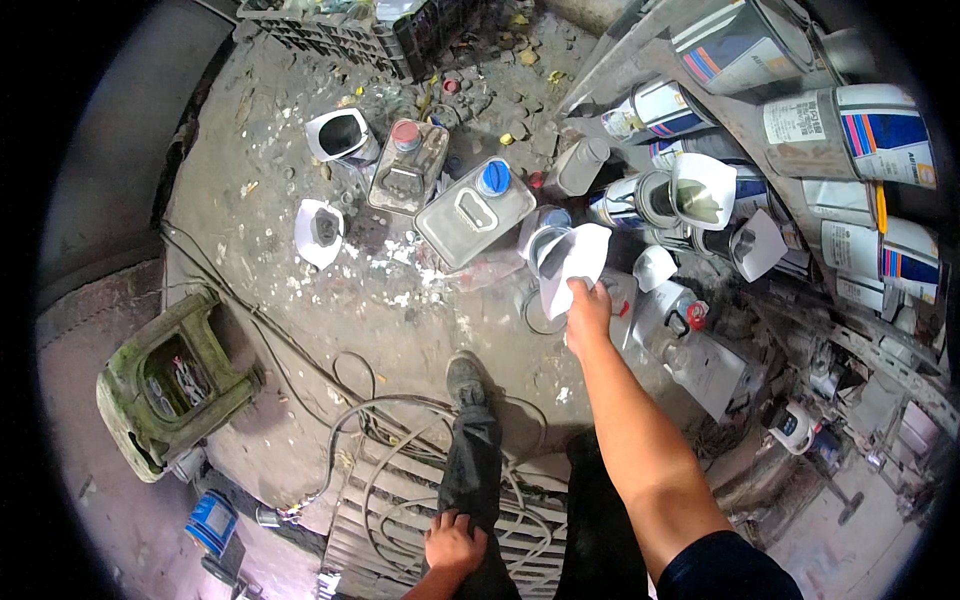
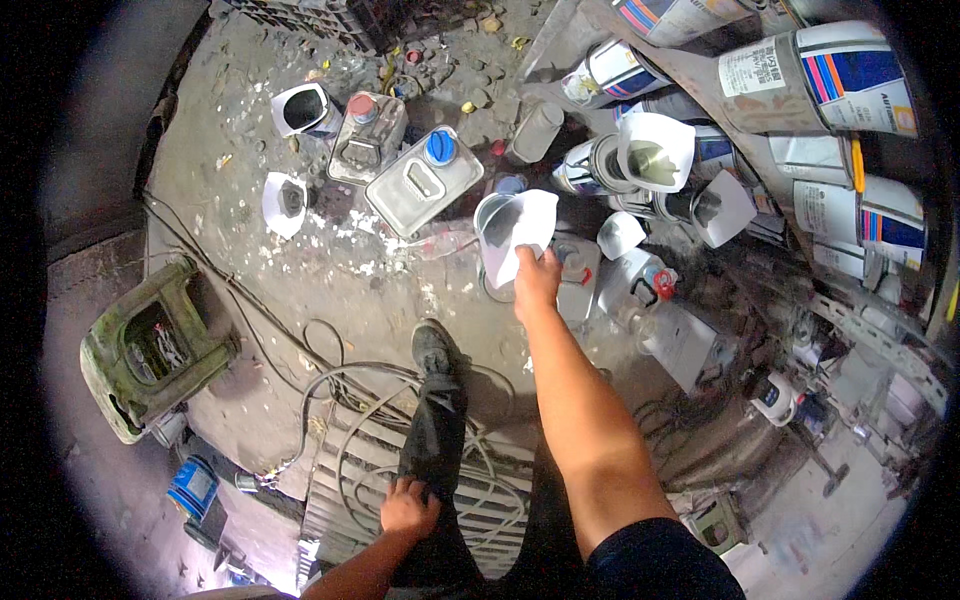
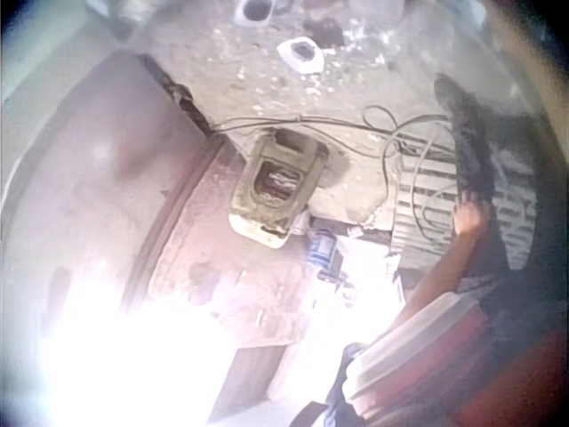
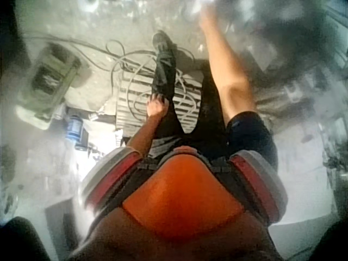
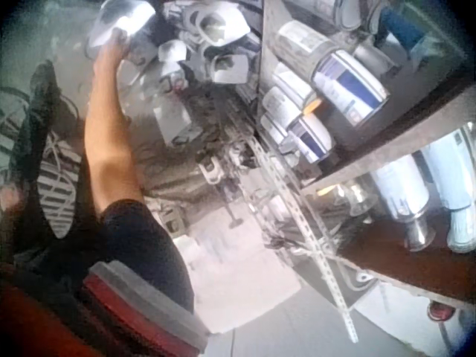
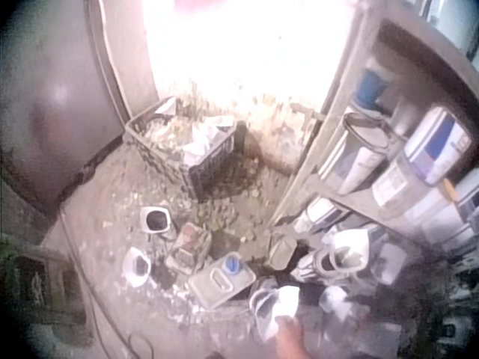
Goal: The person pours liquid from a large white container into a small plastic cup using a funnel. They then use a metal stick to stir the contents of a paint bucket. Finally, they pour the mixed liquid from the cup into a larger bucket using a funnel.
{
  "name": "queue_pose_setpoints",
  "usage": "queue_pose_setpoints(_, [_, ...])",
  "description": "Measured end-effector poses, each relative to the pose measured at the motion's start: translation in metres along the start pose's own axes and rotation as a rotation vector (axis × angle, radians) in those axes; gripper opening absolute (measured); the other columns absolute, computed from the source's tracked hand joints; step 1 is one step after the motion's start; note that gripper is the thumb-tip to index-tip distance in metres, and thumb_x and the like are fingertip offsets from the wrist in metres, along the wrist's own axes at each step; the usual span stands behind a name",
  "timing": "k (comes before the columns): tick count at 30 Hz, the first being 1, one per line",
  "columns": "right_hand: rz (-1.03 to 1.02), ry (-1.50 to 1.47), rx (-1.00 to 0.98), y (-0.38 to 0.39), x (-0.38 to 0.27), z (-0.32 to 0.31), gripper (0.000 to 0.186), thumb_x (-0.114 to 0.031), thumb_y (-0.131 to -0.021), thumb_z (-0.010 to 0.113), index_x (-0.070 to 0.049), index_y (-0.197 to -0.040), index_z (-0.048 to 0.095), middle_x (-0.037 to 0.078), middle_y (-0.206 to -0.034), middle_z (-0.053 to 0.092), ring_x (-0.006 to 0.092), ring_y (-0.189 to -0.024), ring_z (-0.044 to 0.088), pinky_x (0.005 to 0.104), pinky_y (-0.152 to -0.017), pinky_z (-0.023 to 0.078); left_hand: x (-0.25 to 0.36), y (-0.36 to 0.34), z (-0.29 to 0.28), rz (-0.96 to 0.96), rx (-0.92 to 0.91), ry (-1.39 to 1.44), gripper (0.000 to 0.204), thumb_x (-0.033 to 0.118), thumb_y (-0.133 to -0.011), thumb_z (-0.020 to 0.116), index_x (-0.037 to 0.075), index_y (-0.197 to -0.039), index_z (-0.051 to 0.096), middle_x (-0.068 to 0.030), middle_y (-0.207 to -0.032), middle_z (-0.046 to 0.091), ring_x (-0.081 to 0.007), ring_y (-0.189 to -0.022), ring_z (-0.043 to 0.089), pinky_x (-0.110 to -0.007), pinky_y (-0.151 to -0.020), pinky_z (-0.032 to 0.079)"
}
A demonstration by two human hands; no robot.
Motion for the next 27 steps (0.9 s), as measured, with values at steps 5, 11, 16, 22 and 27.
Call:
queue_pose_setpoints(5, [0.137,0.01,0.035,0.01,-0.017,0.004,0.033,-0.022,-0.083,0.064,0.001,-0.106,0.056,0.008,-0.097,0.061,0.0194,-0.09,0.058,0.0319,-0.075,0.047,0.004,0.001,0.0,-0.012,0.02,0.014,0.035,0.035,-0.077,0.057,0.012,-0.101,0.065,-0.0086,-0.114,0.059,-0.0316,-0.109,0.052,-0.047,-0.088,0.045])
queue_pose_setpoints(11, [0.11,-0.063,-0.04,0.029,-0.009,-0.049,0.039,-0.029,-0.088,0.064,0.001,-0.111,0.053,0.011,-0.099,0.063,0.0223,-0.092,0.063,0.0357,-0.079,0.05,0.006,0.001,-0.002,0.018,0.029,-0.024,0.034,0.034,-0.077,0.058,0.011,-0.1,0.066,-0.0086,-0.116,0.058,-0.032,-0.111,0.051,-0.047,-0.09,0.044])
queue_pose_setpoints(16, [0.152,0.407,0.191,0.024,0.042,-0.135,0.032,-0.021,-0.086,0.067,0.001,-0.104,0.052,0.014,-0.097,0.062,0.025,-0.082,0.06,0.0388,-0.077,0.049,0.007,0.001,0.007,0.047,0.063,-0.032,0.034,0.032,-0.077,0.059,0.009,-0.101,0.066,-0.0102,-0.116,0.058,-0.0333,-0.111,0.051,-0.046,-0.09,0.044])
queue_pose_setpoints(22, [-0.342,1.214,0.162,-0.016,0.066,-0.144,0.09,-0.035,-0.069,0.078,-0.003,-0.138,0.028,0.029,-0.136,0.038,0.0422,-0.13,0.032,0.0473,-0.107,0.027,0.001,0.0,0.016,0.076,0.034,-0.089,0.033,0.029,-0.077,0.061,0.006,-0.101,0.064,-0.0141,-0.113,0.058,-0.0357,-0.108,0.051,-0.046,-0.09,0.045])
queue_pose_setpoints(27, [-0.203,1.319,0.218,-0.048,0.065,-0.119,0.11,-0.042,-0.065,0.079,-0.012,-0.147,0.013,0.033,-0.145,0.018,0.0477,-0.134,0.021,0.0579,-0.106,0.022,0.002,0.003,0.021,0.099,0.009,-0.134,0.032,0.027,-0.078,0.061,0.005,-0.1,0.063,-0.0161,-0.11,0.057,-0.0374,-0.105,0.051,-0.048,-0.088,0.045])
Point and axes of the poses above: each hand's wrist, its own y-axis away from the middle knuckle, its own z-axis out of the palm, x = y × z, the point moved 1 cm from there along -y, towards the middle knuckle
